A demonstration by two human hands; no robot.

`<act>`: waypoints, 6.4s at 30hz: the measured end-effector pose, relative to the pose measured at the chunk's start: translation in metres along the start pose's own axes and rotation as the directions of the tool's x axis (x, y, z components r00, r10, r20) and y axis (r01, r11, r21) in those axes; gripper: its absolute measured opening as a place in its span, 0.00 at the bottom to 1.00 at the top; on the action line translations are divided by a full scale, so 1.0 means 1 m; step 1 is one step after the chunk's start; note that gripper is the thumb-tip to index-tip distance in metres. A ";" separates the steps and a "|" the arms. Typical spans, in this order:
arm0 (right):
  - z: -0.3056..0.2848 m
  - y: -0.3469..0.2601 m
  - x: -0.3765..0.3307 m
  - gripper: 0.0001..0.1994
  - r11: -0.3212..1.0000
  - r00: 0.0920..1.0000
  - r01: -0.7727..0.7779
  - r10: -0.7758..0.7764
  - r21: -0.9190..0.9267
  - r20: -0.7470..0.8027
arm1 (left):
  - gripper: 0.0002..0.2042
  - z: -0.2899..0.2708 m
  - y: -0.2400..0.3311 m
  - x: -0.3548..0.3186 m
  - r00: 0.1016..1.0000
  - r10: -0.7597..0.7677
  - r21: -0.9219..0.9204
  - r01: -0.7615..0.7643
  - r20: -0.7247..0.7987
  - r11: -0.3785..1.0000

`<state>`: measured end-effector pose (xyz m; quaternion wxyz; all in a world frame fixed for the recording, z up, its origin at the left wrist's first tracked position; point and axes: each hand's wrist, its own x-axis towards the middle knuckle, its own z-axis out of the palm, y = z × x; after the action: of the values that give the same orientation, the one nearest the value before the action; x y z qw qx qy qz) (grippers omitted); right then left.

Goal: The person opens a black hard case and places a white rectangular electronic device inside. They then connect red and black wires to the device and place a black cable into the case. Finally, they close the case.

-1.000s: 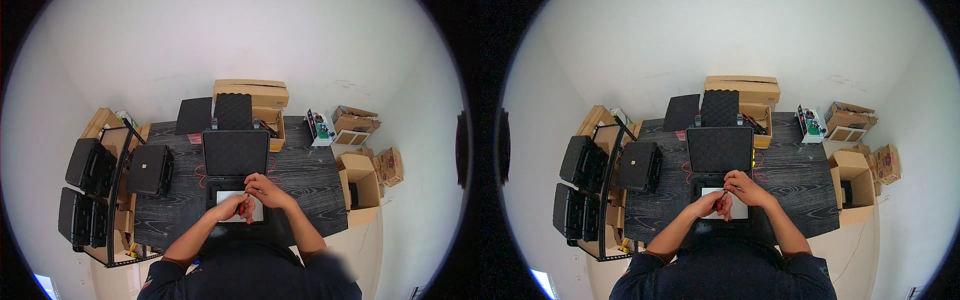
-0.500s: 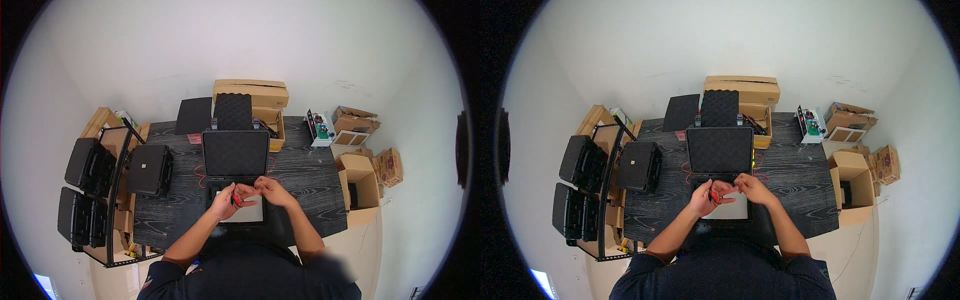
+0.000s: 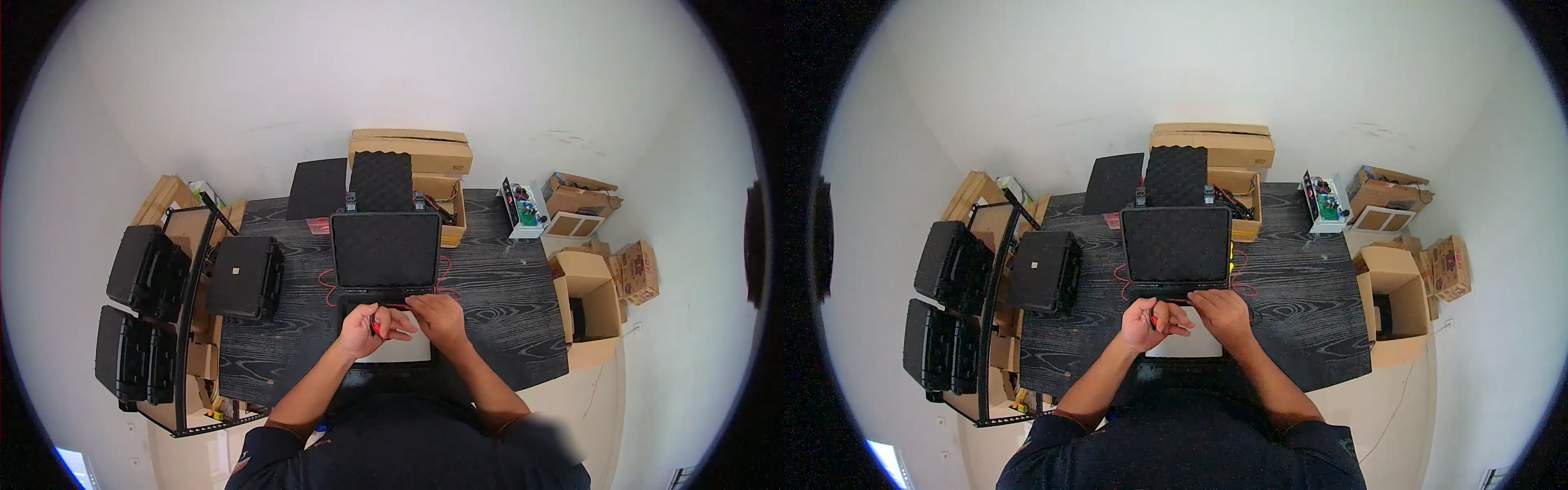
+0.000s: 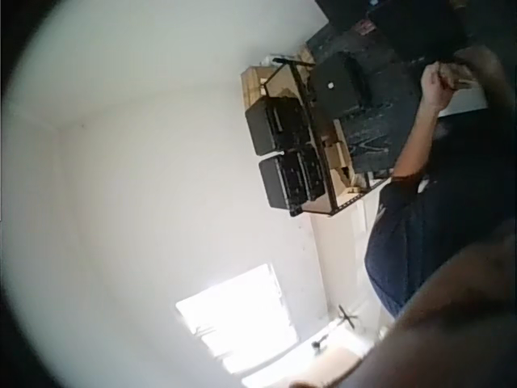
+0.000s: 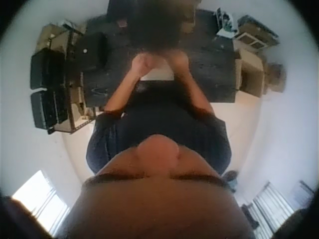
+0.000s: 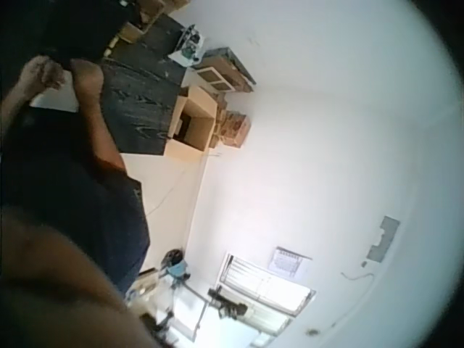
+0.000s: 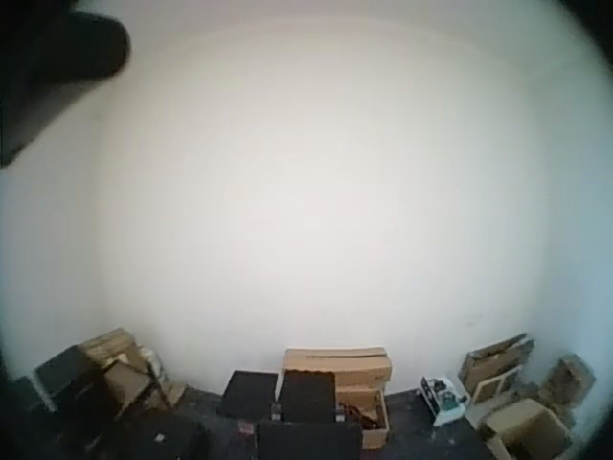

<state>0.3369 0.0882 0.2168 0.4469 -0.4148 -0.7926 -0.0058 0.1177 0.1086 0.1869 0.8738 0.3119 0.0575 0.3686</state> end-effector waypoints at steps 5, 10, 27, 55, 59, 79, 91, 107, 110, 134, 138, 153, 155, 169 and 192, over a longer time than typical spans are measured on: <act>-0.003 0.012 -0.004 0.09 0.989 0.981 -0.143 0.148 -0.048 0.128 | 0.31 0.004 0.002 0.002 0.991 0.096 -0.029 -0.099 -0.089 0.995; -0.004 0.044 -0.028 0.06 0.900 0.905 -0.421 0.406 0.119 0.131 | 0.31 0.010 0.027 0.004 0.950 0.268 -0.050 -0.279 -0.161 0.959; -0.112 0.135 -0.036 0.17 0.727 0.675 -0.651 0.686 -0.218 0.273 | 0.31 0.001 0.040 -0.011 0.962 0.268 -0.088 -0.272 -0.059 0.958; 0.011 0.009 -0.022 0.05 0.729 0.734 -0.556 0.207 0.398 0.647 | 0.27 0.003 0.025 0.030 0.779 0.522 0.633 -0.215 -0.348 0.744; -0.010 -0.010 0.005 0.05 0.738 0.771 -0.530 0.214 0.419 0.600 | 0.34 -0.017 0.002 0.023 0.959 0.140 0.702 0.076 -0.245 0.708; -0.022 0.023 0.015 0.11 0.517 0.691 -0.634 0.044 0.576 0.721 | 0.45 0.021 0.016 0.007 0.813 -0.571 0.621 0.508 -0.116 0.597; -0.001 0.029 -0.004 0.14 0.463 0.649 -0.743 0.322 0.483 0.689 | 0.44 0.014 0.016 0.005 0.997 0.081 -0.074 -0.081 -0.001 0.994; -0.055 0.071 -0.011 0.13 0.152 0.670 -0.726 0.378 0.671 0.639 | 0.37 0.004 0.039 0.002 0.960 0.260 -0.242 -0.229 0.108 0.943; -0.068 0.096 -0.029 0.12 0.228 0.637 -0.758 0.460 0.611 0.619 | 0.37 0.000 0.045 -0.004 0.959 0.260 -0.213 -0.232 0.116 0.949; -0.062 0.185 -0.137 0.05 0.059 0.370 -0.823 0.810 0.566 0.454 | 0.29 -0.011 0.063 -0.020 0.846 0.401 -0.111 -0.463 -0.351 0.879; -0.054 0.181 -0.147 0.03 -0.145 0.257 -0.648 0.882 0.748 0.394 | 0.28 -0.017 0.057 -0.020 0.821 0.405 -0.090 -0.476 -0.402 0.875; -0.059 0.138 -0.122 0.21 0.334 0.367 -0.925 0.654 0.182 0.661 | 0.27 -0.024 0.068 -0.020 0.738 0.466 -0.010 -0.539 -0.487 0.842; -0.053 0.132 -0.121 0.20 0.541 0.411 -0.841 0.628 0.008 0.661 | 0.27 -0.026 0.076 -0.024 0.716 0.480 0.006 -0.554 -0.507 0.832; -0.032 0.111 -0.118 0.20 0.794 0.735 -0.572 0.607 -0.205 0.302 | 0.26 -0.027 0.070 -0.029 0.701 0.467 0.034 -0.536 -0.539 0.843; -0.012 0.054 -0.055 0.22 0.695 0.709 -0.697 0.633 0.176 0.311 | 0.33 0.011 0.019 -0.014 0.994 -0.090 0.403 0.109 -0.065 0.909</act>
<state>0.3955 0.0831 0.1651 0.3790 -0.6047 -0.6247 0.3169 0.0998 0.1040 0.2054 0.8060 0.4748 0.1683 0.3107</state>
